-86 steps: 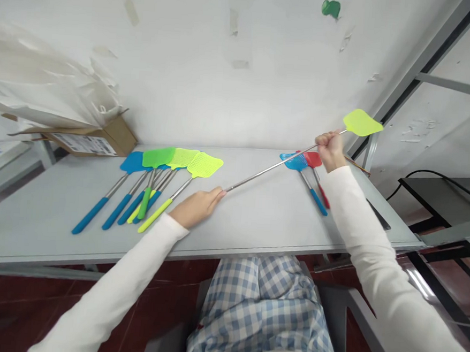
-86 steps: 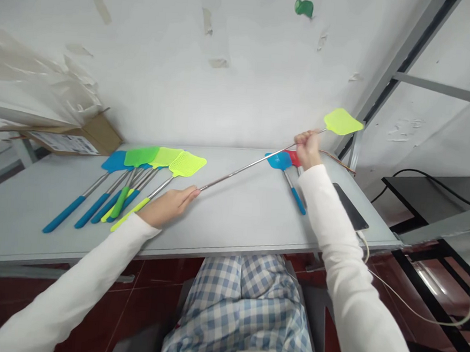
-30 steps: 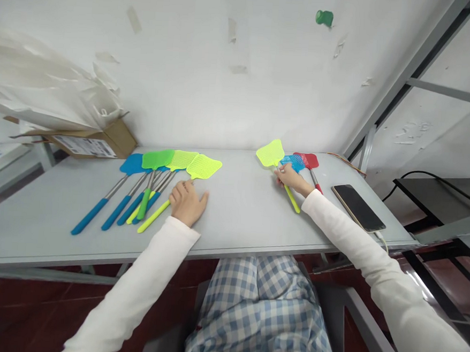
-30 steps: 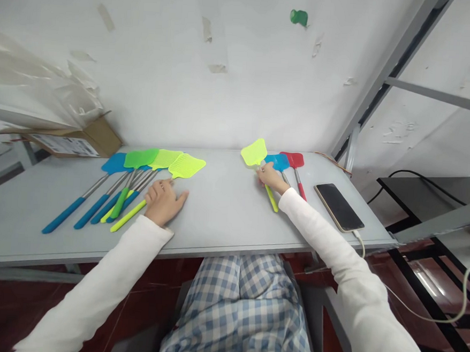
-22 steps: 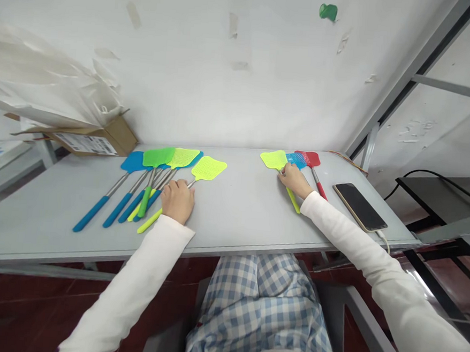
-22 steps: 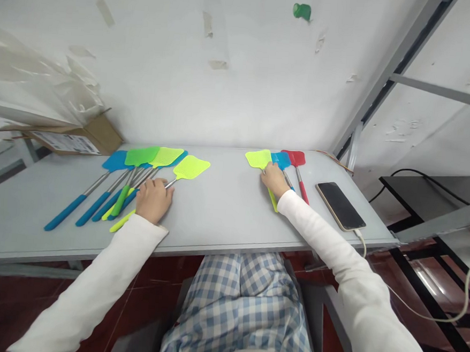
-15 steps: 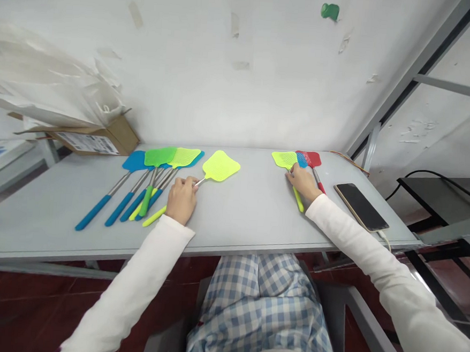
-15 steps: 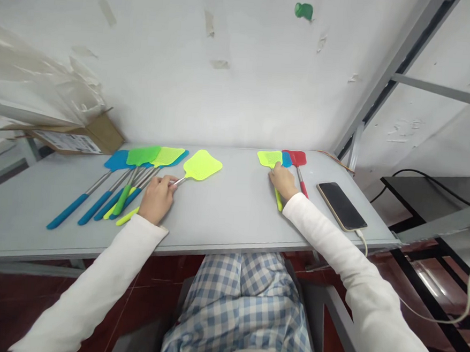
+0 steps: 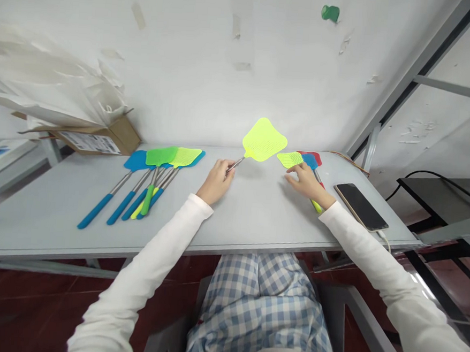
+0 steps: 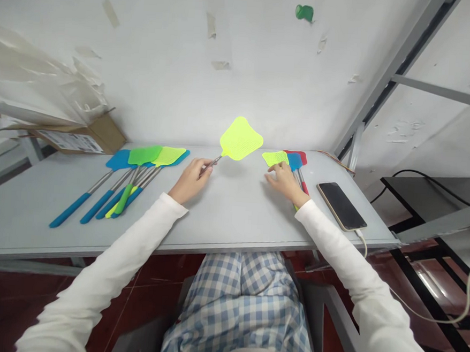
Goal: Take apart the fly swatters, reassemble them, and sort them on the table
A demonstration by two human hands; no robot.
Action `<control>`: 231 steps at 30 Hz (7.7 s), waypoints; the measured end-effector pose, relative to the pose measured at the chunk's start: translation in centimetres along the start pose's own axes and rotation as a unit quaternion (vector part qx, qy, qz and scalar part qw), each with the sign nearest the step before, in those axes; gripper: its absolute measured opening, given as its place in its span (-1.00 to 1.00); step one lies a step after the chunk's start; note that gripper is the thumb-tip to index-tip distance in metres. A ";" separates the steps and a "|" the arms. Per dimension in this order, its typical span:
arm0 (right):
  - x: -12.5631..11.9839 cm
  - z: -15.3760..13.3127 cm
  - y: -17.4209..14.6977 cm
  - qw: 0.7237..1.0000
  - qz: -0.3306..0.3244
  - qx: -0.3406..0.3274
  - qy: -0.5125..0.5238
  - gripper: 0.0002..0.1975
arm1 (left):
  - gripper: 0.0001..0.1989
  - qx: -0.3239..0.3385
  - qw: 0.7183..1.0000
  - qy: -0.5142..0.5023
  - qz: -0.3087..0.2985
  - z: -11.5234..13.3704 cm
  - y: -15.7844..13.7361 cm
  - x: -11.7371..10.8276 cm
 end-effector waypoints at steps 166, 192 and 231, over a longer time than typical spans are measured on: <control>-2.4 5.9 5.7 0.512 0.126 0.175 0.831 -0.68 | -0.55 0.180 0.968 0.173 0.026 -3.3 -3.7 -5.0; 0.9 -1.2 3.0 0.643 0.086 0.159 0.744 -0.60 | -0.60 0.087 0.994 0.058 0.014 -3.3 -2.4 -2.7; 1.5 -1.0 -6.0 0.938 0.084 0.118 0.315 -0.67 | -0.82 -0.103 0.991 -0.082 -0.013 -1.8 0.0 4.1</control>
Point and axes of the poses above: each hand's wrist, its own y-axis towards the middle knuckle, its own x-axis out of the palm, z = x × y, the point moved 6 cm from there along y, towards the middle knuckle, and after that the axes turned 3 degrees about x, right-handed, at the moved point
